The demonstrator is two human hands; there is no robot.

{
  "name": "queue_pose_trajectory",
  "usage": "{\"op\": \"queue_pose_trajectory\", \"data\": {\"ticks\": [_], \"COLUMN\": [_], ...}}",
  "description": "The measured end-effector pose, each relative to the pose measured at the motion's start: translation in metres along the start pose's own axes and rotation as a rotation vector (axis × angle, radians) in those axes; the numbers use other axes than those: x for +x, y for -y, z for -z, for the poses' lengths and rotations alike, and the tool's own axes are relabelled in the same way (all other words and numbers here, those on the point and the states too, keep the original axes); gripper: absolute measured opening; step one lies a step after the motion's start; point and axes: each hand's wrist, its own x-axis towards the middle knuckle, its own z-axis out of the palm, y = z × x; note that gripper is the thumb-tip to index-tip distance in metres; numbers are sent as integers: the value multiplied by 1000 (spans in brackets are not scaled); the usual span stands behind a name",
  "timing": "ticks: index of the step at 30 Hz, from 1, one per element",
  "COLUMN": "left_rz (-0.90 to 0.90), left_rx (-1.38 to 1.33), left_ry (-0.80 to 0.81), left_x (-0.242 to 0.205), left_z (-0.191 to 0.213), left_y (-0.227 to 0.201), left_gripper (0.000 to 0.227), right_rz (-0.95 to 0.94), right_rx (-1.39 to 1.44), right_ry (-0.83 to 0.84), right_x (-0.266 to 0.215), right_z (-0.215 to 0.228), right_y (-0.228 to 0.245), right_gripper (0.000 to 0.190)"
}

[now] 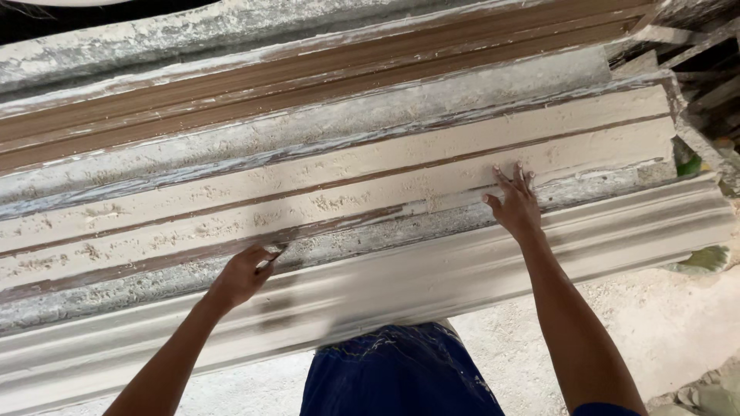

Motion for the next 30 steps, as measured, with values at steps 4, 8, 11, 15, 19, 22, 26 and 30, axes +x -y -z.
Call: {"op": "queue_pose_trajectory", "data": {"ticks": [4,8,11,15,19,22,26,30], "left_rz": [-59,-162,-363,-318,-246,-343,-337,-476], "left_rx": [-2,-144,-122,-105,30,283,746,903], "left_ry": [-42,-66,-163,-101,7,-88,76,32], "left_x": [25,79,120,148,137,124,111,87], "left_z": [-41,-103,-137,-154,-134,-103,-73,-49], "left_y": [-16,-86,-151,-236,-269,-251,-198,-146], "left_gripper": [20,17,19,21,30,32,59,75], "right_rz": [-21,-18,-14,-7,74,40,-34,80], "right_rx": [13,34,40,43,38,-12,-107,-109], "right_ry": [13,6,2,-15,-84,-62,15,-47], "right_x": [-1,-1,0,0,-5,0,-5,-5], "right_z": [0,0,-1,-4,0,8,19,22], "right_y": [-1,1,-1,-5,-5,5,9,13], "right_gripper": [75,75,77,77,79,77,72,69]}}
